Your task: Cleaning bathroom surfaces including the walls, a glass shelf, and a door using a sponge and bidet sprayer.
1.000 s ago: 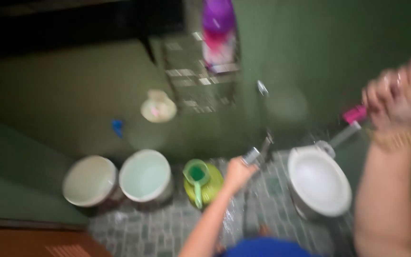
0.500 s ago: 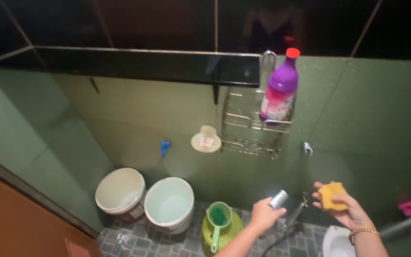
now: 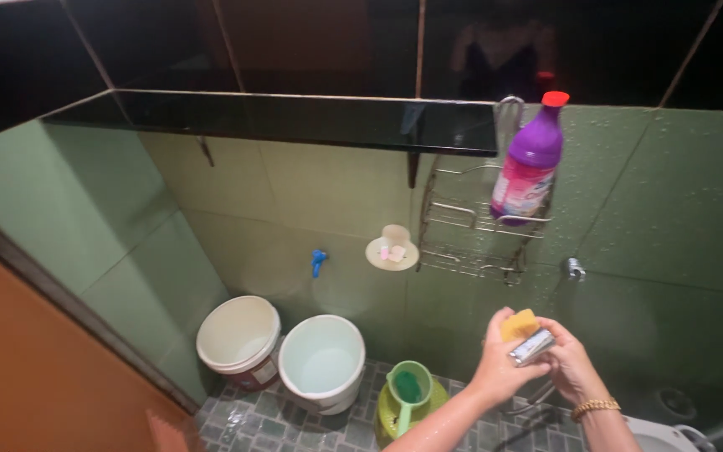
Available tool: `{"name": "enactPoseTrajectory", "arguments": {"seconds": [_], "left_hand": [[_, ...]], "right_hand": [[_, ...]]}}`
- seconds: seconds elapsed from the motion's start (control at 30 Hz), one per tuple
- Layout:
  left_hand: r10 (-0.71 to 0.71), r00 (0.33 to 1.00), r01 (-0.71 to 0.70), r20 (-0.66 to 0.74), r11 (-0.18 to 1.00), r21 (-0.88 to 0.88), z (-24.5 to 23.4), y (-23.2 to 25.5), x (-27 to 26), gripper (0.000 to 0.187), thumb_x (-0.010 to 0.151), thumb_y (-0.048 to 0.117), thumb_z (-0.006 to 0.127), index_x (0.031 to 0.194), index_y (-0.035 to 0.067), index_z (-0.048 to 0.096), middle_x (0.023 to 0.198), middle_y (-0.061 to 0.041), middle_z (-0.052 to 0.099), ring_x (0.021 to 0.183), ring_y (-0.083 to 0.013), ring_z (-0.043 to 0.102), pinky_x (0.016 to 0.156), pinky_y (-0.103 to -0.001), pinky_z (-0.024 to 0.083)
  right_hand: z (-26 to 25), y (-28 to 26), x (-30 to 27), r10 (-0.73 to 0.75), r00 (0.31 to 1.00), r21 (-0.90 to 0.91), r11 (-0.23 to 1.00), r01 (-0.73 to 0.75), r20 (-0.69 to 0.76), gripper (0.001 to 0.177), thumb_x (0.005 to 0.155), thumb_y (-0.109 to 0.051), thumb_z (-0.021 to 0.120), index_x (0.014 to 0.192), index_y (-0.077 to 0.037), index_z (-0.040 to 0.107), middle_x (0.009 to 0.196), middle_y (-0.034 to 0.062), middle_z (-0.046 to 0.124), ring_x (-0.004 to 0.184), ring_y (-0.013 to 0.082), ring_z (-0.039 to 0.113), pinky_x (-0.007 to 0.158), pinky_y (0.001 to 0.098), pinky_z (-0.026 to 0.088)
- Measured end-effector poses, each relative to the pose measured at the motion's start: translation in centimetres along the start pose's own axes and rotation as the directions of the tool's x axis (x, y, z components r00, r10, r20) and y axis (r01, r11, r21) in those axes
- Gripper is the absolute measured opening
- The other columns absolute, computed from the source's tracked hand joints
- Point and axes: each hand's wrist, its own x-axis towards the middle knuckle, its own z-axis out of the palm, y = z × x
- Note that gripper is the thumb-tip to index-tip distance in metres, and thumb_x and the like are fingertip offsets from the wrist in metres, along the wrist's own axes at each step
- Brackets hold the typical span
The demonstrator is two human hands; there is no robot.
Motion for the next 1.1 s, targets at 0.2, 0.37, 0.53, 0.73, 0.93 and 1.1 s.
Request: {"name": "enactPoseTrajectory", "arguments": {"seconds": [0.2,0.37,0.53,0.73,0.93,1.1], "left_hand": [[-0.132,0.991,0.117,-0.030,0.946,-0.303,0.7,-0.1,0.8,0.051,0.083,0.019,0.081,0.131,0.008,0.070,0.141,-0.017,0.046,0.133,-0.0312,0.052,0.116,-0.039,0.044],[-0.056,0.987,0.054,-0.148,0.998,-0.018,-0.9,3.8,0.9,0.045,0.087,0.016,0.074,0.128,0.003,0.064,0.138,-0.024,0.042,0.123,-0.0441,0.048,0.106,-0.049,0.044],[-0.035,0.999,0.035,-0.002,0.977,0.212,3.2,0.1,1.2,0.033,0.095,0.020,0.068,0.120,0.001,0.060,0.144,-0.029,0.032,0.127,-0.0509,0.043,0.104,-0.057,0.044],[0.027,0.993,-0.062,0.118,0.952,0.299,0.8,1.5,3.6,0.053,0.077,0.025,0.073,0.119,-0.003,0.059,0.147,-0.031,0.029,0.131,-0.0537,0.041,0.103,-0.058,0.046],[0.077,0.975,-0.126,0.207,0.964,0.236,-5.8,-0.1,7.5,0.064,0.072,0.040,0.079,0.122,0.003,0.067,0.139,-0.029,0.040,0.126,-0.0499,0.045,0.105,-0.052,0.048],[-0.014,0.931,-0.006,0.365,0.999,0.052,-16.1,6.7,11.8,0.032,0.085,0.019,0.063,0.116,0.016,0.072,0.111,-0.015,0.071,0.106,-0.0324,0.069,0.103,-0.038,0.056]], "right_hand": [[3.8,1.5,-3.3,-0.210,0.954,-0.142,0.973,0.182,-0.216,0.038,0.099,-0.016,0.061,0.134,-0.004,0.055,0.123,0.0100,0.062,0.109,0.0171,0.063,0.085,0.0333,0.055],[3.0,5.3,-3.8,-0.233,0.960,-0.012,0.972,0.234,-0.155,0.046,0.100,-0.018,0.063,0.142,-0.004,0.051,0.123,0.0080,0.059,0.109,0.0157,0.058,0.090,0.0316,0.045],[0.2,5.1,-2.3,-0.112,0.981,0.033,0.992,0.118,-0.156,0.051,0.100,-0.022,0.062,0.145,-0.001,0.051,0.127,0.0114,0.063,0.115,0.0189,0.061,0.097,0.0354,0.047],[-9.3,9.3,4.9,-0.086,0.996,0.095,0.992,0.088,-0.021,0.065,0.096,-0.038,0.062,0.149,-0.002,0.050,0.125,0.0187,0.065,0.111,0.0267,0.064,0.094,0.0419,0.050],[-14.3,5.4,13.9,-0.201,0.974,0.067,0.979,0.195,0.101,0.060,0.101,-0.045,0.061,0.141,0.000,0.051,0.117,0.0238,0.064,0.104,0.0308,0.065,0.092,0.0446,0.053],[-13.0,2.0,8.4,-0.382,0.918,0.021,0.922,0.386,-0.108,0.054,0.112,-0.045,0.060,0.131,0.005,0.051,0.113,0.0231,0.061,0.103,0.0304,0.064,0.096,0.0442,0.053]]}}
